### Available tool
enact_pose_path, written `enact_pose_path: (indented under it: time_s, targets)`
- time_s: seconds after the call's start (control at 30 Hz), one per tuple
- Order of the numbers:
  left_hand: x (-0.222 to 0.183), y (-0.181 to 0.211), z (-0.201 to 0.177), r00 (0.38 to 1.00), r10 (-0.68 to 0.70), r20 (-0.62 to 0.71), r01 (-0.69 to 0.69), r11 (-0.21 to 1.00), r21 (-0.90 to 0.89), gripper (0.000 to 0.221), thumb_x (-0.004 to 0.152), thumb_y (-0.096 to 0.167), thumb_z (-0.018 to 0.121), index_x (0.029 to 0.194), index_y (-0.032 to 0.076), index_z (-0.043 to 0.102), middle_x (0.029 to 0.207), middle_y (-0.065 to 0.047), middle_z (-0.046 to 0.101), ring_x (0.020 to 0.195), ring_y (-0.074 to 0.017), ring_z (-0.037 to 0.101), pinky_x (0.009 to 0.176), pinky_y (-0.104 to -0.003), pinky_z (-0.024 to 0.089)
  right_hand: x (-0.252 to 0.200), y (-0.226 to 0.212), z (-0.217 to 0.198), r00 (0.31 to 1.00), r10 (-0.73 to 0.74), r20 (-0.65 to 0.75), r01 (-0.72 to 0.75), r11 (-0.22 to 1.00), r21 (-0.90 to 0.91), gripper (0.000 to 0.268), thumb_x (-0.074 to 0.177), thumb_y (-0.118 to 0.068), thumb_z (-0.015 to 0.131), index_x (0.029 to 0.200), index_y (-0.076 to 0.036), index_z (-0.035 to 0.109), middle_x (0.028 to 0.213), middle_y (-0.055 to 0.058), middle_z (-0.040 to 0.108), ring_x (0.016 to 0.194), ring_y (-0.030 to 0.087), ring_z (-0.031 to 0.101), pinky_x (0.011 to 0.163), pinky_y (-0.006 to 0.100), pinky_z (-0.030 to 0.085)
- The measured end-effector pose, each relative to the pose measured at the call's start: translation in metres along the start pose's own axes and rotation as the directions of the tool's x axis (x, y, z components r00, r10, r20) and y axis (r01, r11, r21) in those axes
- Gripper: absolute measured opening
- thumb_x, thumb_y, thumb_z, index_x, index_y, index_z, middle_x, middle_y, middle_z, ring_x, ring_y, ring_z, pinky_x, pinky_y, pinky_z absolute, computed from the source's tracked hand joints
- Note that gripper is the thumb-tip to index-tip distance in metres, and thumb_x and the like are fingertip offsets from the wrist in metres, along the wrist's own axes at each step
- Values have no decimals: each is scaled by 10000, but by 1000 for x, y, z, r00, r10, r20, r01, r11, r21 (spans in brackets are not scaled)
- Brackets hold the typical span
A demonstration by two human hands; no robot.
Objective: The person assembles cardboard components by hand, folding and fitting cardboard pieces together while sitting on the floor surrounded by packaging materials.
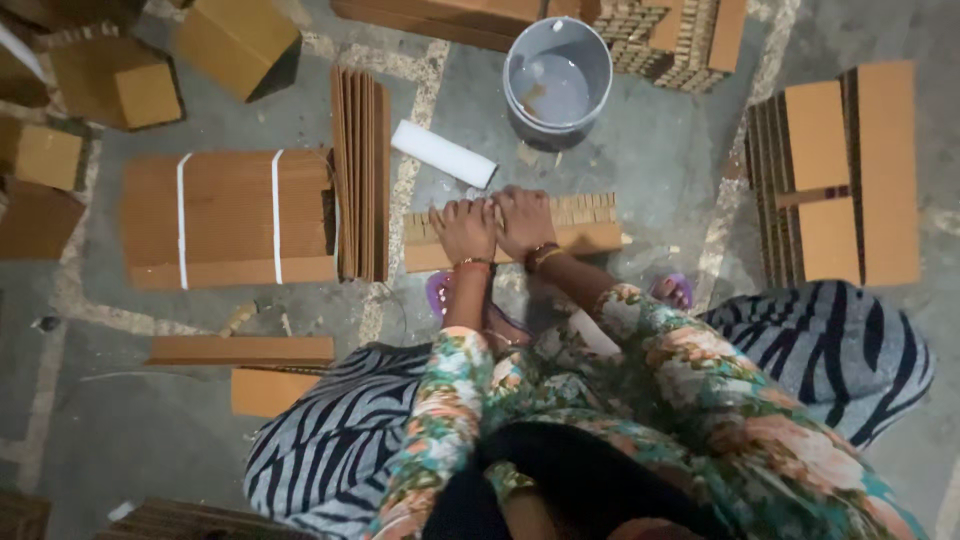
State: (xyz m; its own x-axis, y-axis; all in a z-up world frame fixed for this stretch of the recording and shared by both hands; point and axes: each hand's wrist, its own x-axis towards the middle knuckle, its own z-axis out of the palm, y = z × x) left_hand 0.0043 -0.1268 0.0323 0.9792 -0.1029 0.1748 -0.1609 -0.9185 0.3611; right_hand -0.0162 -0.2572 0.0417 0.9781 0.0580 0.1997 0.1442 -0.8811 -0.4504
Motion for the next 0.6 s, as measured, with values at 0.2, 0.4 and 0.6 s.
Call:
enact_pose_path:
  time_s: [0.2,0.4,0.6]
  targets:
    - [0,3,-10,1000,-12,-1,12,997,-82,316,985,393,544,1023,173,767,1058,-39,725,1125,-266,592,1171,-608,244,3,-3,-6,983,-6,184,36,986,-163,324,925,-381,610,1138,-143,661,1121,105,652,1093,320,593,1007,531,377]
    - [3,2,-13,1000,-2,8,3,998,-58,340,999,407,544,1023,151,768,1069,-56,724,1148,-271,594,1179,-588,265,8,-11,-11,1000,-22,-9,21,991,-134,277,906,-370,609,1056,-152,690,1022,87,689,1023,334,607,940,551,382]
    - [-1,2,-12,1000,16,-25,-17,999,-42,340,1008,386,531,1029,149,774,1066,-71,726,1131,-286,598,1165,-591,266,8,-22,-25,995,64,77,-59,996,-73,237,1006,-362,582,1006,-151,691,973,80,684,1006,332,621,946,533,402]
